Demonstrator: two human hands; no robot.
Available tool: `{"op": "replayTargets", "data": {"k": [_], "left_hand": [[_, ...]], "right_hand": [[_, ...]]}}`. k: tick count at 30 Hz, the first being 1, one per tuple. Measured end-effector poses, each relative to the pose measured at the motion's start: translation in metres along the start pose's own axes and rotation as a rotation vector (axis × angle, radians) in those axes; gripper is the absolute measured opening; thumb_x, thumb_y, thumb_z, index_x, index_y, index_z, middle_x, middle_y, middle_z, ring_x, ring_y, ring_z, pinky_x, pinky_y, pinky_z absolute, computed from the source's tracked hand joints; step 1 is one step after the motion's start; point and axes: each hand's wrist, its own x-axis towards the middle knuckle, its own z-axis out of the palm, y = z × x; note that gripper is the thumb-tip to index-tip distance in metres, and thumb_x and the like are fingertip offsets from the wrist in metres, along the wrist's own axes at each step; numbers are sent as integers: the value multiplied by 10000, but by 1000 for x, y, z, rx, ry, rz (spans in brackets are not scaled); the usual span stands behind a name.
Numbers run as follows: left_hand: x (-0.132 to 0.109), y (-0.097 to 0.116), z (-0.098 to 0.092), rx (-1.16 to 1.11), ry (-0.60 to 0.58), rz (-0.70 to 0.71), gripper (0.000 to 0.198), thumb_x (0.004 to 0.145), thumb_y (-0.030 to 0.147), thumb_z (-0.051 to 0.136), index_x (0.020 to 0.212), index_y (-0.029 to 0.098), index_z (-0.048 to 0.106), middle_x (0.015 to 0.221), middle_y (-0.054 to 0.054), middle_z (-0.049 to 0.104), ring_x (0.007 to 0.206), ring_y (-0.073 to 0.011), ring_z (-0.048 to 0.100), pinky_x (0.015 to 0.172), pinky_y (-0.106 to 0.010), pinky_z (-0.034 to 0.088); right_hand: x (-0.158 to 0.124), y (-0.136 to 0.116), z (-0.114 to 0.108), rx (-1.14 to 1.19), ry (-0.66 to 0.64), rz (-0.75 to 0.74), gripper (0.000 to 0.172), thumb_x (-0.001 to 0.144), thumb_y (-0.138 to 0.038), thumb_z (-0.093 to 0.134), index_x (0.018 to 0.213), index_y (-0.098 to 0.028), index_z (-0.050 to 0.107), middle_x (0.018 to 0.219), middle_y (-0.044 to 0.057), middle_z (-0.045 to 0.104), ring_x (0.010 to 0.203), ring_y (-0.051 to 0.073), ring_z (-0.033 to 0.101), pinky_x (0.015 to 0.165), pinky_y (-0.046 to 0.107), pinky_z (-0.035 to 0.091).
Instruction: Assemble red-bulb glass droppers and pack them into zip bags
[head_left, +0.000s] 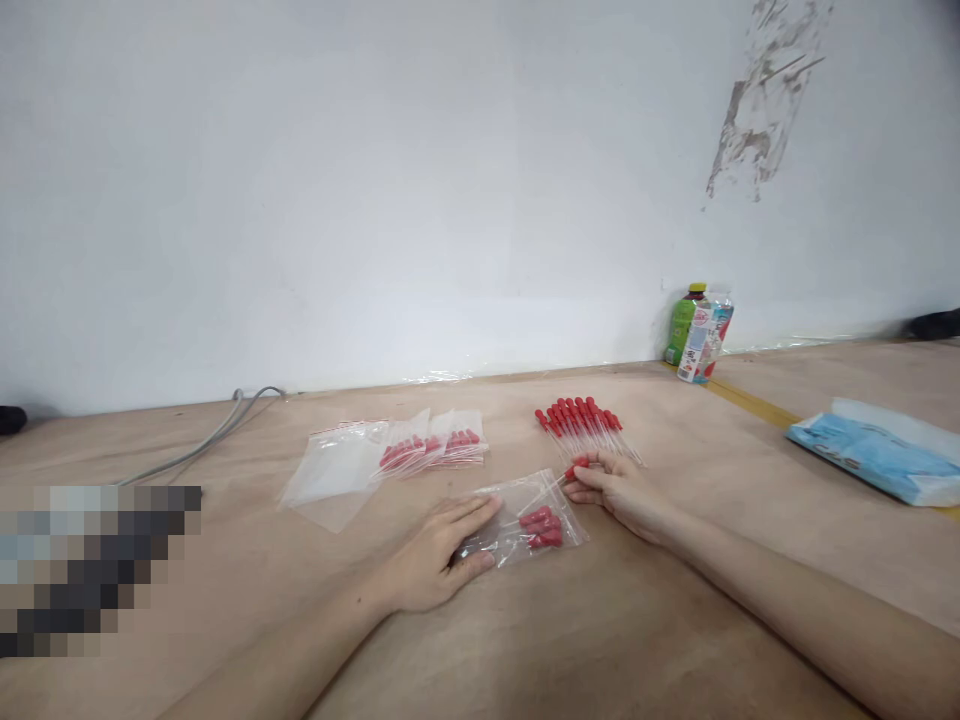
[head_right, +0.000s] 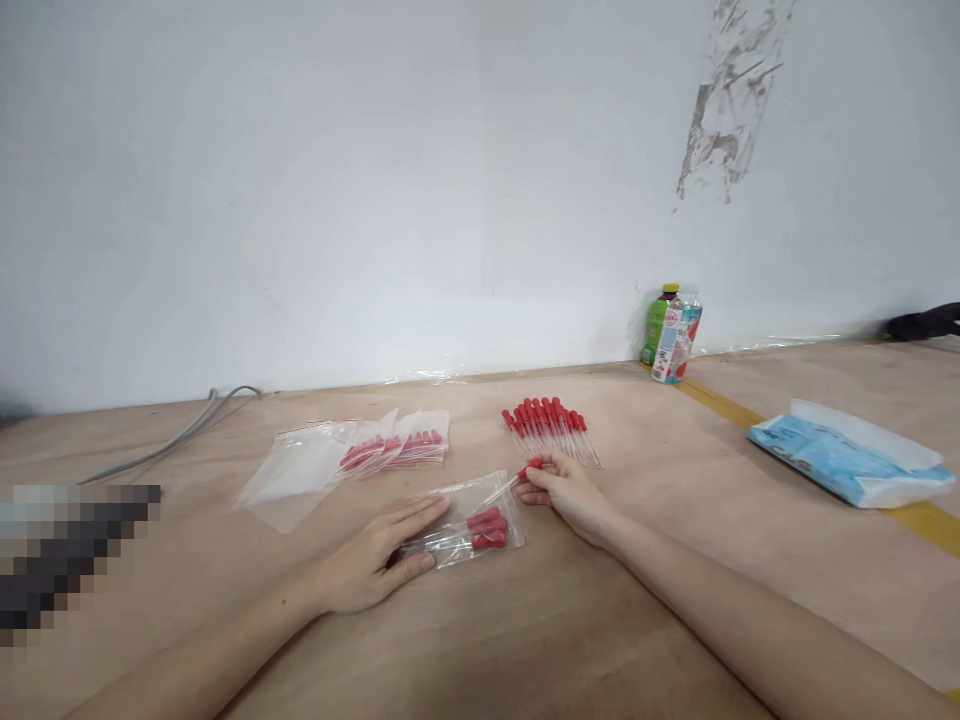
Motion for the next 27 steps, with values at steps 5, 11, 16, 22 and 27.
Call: {"op": "replayTargets", "data": {"k": [5, 11, 16, 22, 27], "left_hand": [[-1, -1, 2, -19, 15, 4, 519, 860, 357, 415, 1338, 247, 247, 1357, -36, 341, 1220, -218, 336, 1005, -403, 290], [0, -2, 3, -17, 11, 10, 506, 862, 361, 411, 1332, 250, 259, 1354, -36, 346, 1219, -221, 337, 1008, -413, 278], [0, -1, 1, -7, 4, 0, 511, 861, 366, 410, 1333, 240, 260, 1351, -42, 351, 1216, -221, 341, 1003, -415, 285], [1, 0, 1, -35, 6, -5, 511, 858, 355, 416, 1333, 250, 259, 1353, -30, 349, 1216, -224, 341, 1004, -417, 284], [1, -1, 2, -19, 11, 7, 528, 856, 345, 420, 1341, 253, 233, 1366, -31, 322, 1230, -222, 320, 1009, -418, 279]], "right_hand": [[-1, -11, -7, -425, -326, 10, 265, 607, -331, 669, 797, -150, 629, 514, -58, 512, 457, 57, 446, 452, 180, 357], [4, -14, 3, -603, -454, -99, 311, 708, -414, 541, 895, -193, 656, 790, 5, 647, 830, 165, 564, 695, 261, 434], [11, -13, -1, -695, -412, -105, 290, 719, -380, 535, 886, -169, 642, 716, 3, 634, 685, 135, 560, 611, 235, 424], [9, -5, 7, -704, -337, -240, 229, 701, -353, 568, 764, -146, 640, 651, 4, 607, 580, 110, 520, 547, 216, 403], [6, 4, 21, -843, -197, -441, 211, 752, -309, 513, 713, -168, 665, 730, 36, 614, 693, 143, 538, 657, 250, 416]]}}
